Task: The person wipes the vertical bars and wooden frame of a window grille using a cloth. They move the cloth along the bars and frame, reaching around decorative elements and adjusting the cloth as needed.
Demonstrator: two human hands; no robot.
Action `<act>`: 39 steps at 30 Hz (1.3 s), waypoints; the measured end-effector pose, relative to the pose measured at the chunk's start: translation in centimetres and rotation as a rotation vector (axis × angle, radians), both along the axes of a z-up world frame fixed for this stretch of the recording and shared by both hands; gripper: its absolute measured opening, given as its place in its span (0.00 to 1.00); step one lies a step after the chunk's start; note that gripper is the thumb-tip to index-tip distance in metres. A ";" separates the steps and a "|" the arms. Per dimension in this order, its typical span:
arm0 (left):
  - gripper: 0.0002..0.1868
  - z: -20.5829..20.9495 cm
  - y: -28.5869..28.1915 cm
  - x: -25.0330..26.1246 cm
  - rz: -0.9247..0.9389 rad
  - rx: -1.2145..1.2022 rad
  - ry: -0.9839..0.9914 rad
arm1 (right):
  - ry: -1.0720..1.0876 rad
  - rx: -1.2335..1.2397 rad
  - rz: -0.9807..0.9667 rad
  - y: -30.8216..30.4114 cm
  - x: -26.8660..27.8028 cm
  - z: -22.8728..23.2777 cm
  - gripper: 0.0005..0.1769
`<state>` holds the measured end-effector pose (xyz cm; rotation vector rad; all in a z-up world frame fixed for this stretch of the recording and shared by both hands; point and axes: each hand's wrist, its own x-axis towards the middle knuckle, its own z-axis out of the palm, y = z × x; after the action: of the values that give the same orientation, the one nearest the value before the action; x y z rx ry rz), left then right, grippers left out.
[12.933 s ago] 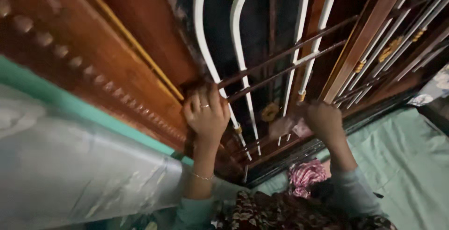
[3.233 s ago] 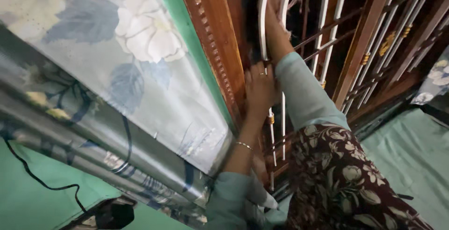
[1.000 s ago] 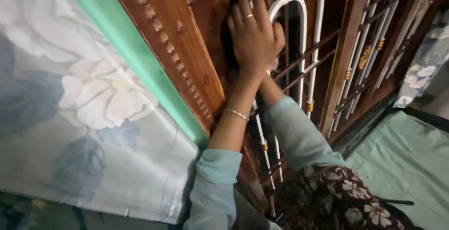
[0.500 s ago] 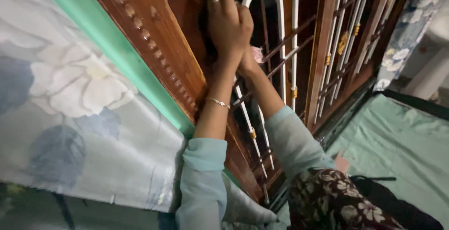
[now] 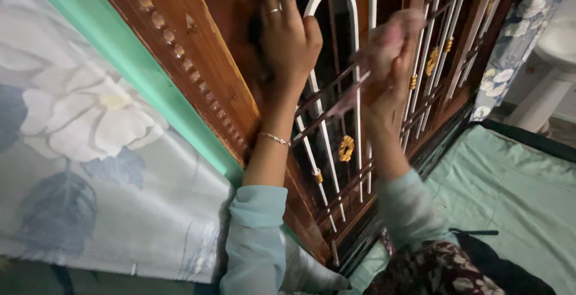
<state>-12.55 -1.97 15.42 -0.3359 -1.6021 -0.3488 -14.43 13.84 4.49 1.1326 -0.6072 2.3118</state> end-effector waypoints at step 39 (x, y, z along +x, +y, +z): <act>0.23 1.1 8.6 -4.0 1.049 -0.322 -0.051 | 0.576 0.950 -0.321 -0.7 -21.3 13.4 0.38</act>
<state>-16.50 6.61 16.47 0.2969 -1.6645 0.7088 -35.76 13.15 17.87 1.8213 -1.5659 1.2783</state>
